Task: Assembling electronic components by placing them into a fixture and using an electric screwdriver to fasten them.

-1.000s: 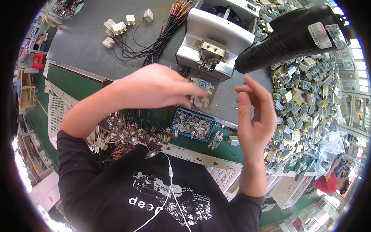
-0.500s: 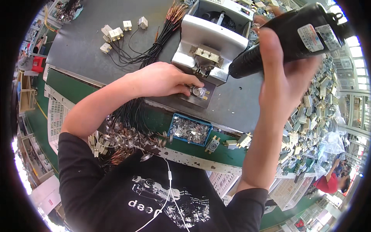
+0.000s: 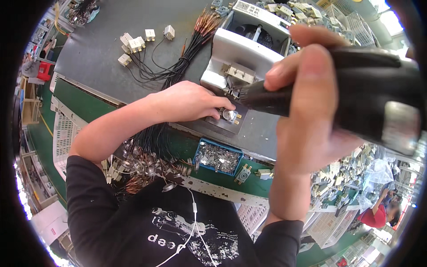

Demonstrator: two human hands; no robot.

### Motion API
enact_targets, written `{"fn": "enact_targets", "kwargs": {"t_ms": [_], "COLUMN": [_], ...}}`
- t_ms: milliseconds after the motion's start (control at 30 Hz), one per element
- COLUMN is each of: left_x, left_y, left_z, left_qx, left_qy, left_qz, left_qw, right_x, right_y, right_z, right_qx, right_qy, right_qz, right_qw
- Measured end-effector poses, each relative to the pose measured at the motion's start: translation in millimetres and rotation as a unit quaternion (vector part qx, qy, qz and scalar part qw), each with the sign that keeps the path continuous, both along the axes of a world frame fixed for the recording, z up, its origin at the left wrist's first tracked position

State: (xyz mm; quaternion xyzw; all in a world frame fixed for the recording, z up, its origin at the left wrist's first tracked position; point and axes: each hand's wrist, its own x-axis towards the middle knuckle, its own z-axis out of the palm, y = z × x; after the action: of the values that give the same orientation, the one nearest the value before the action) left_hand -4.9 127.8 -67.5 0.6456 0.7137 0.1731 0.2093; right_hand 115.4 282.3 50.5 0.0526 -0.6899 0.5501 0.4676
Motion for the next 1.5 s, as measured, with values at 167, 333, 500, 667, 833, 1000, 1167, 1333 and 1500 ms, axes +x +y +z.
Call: {"fn": "enact_targets", "kwargs": {"t_ms": [167, 333, 500, 667, 833, 1000, 1167, 1333, 1500], "left_x": [2, 0, 0, 0, 3, 3, 2, -2, -3], "left_y": [2, 1, 2, 2, 0, -2, -7, -1, 2], "left_z": [3, 3, 10, 12, 6, 8, -7, 3, 4], "left_qx": [-0.022, -0.016, -0.050, -0.066, -0.040, -0.042, 0.039, 0.002, -0.036], "left_qy": [-0.019, -0.027, -0.032, -0.040, -0.048, -0.034, -0.038, -0.032, -0.031], "left_qz": [0.004, 0.001, 0.009, 0.012, 0.017, 0.010, 0.007, -0.004, -0.001], "left_qw": [1.000, 0.999, 0.998, 0.997, 0.998, 0.998, 0.999, 0.999, 0.999], "right_x": [-11, -22, -27, -31, -50, -43, -24, 6, 7], "right_y": [-6, -6, -7, -7, 25, -14, -22, -14, -12], "right_z": [-17, -25, -28, -21, -17, -17, -17, -24, -38], "right_qx": [-0.008, -0.034, -0.034, -0.022, -0.003, -0.025, -0.037, -0.048, -0.045], "right_qy": [0.037, 0.061, 0.050, -0.015, -0.069, -0.090, -0.052, -0.020, -0.055], "right_qz": [-0.025, -0.009, -0.007, -0.002, 0.235, 0.013, 0.029, 0.033, 0.019], "right_qw": [0.999, 0.998, 0.998, 1.000, 0.970, 0.996, 0.998, 0.998, 0.997]}}
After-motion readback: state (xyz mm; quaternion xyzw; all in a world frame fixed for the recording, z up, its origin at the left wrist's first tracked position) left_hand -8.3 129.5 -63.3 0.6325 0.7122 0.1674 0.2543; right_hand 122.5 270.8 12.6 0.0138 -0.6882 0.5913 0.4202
